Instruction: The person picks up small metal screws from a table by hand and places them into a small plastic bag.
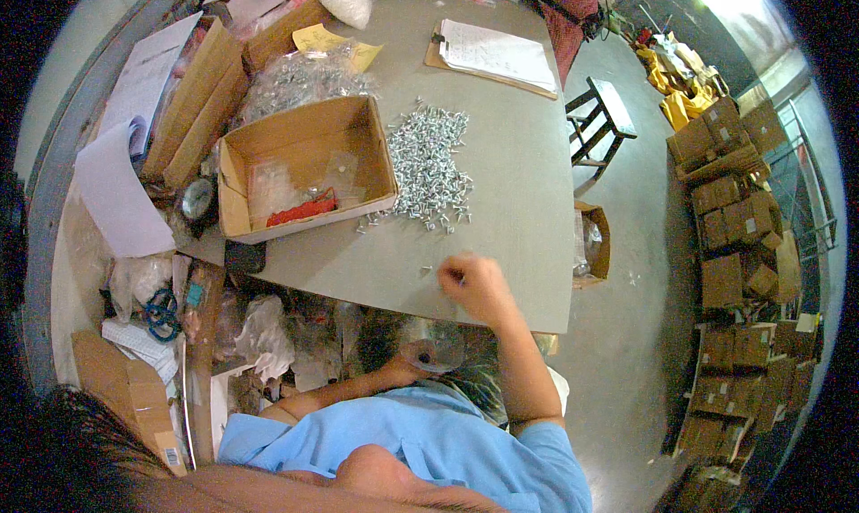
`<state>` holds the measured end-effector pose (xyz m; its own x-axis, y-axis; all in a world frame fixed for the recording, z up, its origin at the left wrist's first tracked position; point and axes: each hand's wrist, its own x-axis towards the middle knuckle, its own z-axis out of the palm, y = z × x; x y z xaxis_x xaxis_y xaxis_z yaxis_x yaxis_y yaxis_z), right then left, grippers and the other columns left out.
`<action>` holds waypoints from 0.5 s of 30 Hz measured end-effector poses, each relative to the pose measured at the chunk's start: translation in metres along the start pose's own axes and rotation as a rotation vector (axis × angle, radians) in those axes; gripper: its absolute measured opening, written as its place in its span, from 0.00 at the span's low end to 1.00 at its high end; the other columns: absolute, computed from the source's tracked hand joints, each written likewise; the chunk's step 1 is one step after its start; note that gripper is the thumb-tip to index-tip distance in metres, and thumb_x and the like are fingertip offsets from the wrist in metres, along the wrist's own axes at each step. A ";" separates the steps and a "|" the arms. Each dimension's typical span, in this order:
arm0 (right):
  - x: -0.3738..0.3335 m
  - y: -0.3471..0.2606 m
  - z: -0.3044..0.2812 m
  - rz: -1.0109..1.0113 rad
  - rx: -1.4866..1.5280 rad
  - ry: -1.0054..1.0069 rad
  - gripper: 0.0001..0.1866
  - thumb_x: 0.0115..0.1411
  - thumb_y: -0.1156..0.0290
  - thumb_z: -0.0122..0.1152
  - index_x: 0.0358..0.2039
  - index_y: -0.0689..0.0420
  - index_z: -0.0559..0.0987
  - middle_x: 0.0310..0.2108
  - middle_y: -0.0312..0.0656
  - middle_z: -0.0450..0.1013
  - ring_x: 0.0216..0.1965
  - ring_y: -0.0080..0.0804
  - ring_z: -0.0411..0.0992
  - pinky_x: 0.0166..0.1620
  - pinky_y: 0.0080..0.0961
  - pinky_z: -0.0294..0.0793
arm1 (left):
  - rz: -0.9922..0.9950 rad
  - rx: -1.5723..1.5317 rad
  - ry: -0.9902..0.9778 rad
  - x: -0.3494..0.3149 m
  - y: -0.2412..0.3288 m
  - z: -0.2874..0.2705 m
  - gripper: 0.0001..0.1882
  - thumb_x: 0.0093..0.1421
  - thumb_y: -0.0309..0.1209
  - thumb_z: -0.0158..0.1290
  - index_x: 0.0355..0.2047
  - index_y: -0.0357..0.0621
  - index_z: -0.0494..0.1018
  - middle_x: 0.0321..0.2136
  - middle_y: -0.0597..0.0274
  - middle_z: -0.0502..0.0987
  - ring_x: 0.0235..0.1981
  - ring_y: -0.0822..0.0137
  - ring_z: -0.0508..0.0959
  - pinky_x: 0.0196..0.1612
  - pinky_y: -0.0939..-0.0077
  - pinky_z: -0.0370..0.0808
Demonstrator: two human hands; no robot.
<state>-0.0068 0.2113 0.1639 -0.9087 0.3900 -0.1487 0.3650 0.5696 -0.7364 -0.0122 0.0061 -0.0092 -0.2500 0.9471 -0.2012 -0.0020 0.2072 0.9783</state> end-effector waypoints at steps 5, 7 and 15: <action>0.050 0.010 0.011 -0.138 -0.211 0.458 0.09 0.52 0.71 0.60 0.35 0.56 0.78 0.35 0.48 0.71 0.34 0.47 0.72 0.40 0.38 0.72 | 0.083 0.054 0.054 0.001 -0.005 0.003 0.17 0.47 0.35 0.66 0.26 0.41 0.70 0.26 0.60 0.71 0.30 0.69 0.72 0.35 0.72 0.70; 0.057 0.014 0.016 -0.190 -0.294 0.491 0.07 0.52 0.71 0.60 0.33 0.56 0.77 0.34 0.48 0.71 0.35 0.47 0.72 0.41 0.38 0.72 | 0.038 0.081 0.046 0.000 -0.003 0.002 0.17 0.48 0.35 0.66 0.26 0.41 0.69 0.26 0.60 0.71 0.30 0.69 0.71 0.34 0.73 0.70; 0.013 0.013 0.021 -0.109 -0.337 0.301 0.06 0.50 0.72 0.60 0.31 0.57 0.78 0.33 0.46 0.73 0.33 0.46 0.73 0.38 0.36 0.73 | 0.062 -0.041 -0.016 0.001 -0.011 0.002 0.16 0.48 0.34 0.66 0.26 0.42 0.68 0.26 0.61 0.69 0.29 0.70 0.70 0.33 0.74 0.70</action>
<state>-0.0178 0.2081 0.1386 -0.8645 0.4791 0.1523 0.3613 0.8027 -0.4744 -0.0104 0.0052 -0.0207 -0.2356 0.9616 -0.1410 -0.0271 0.1385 0.9900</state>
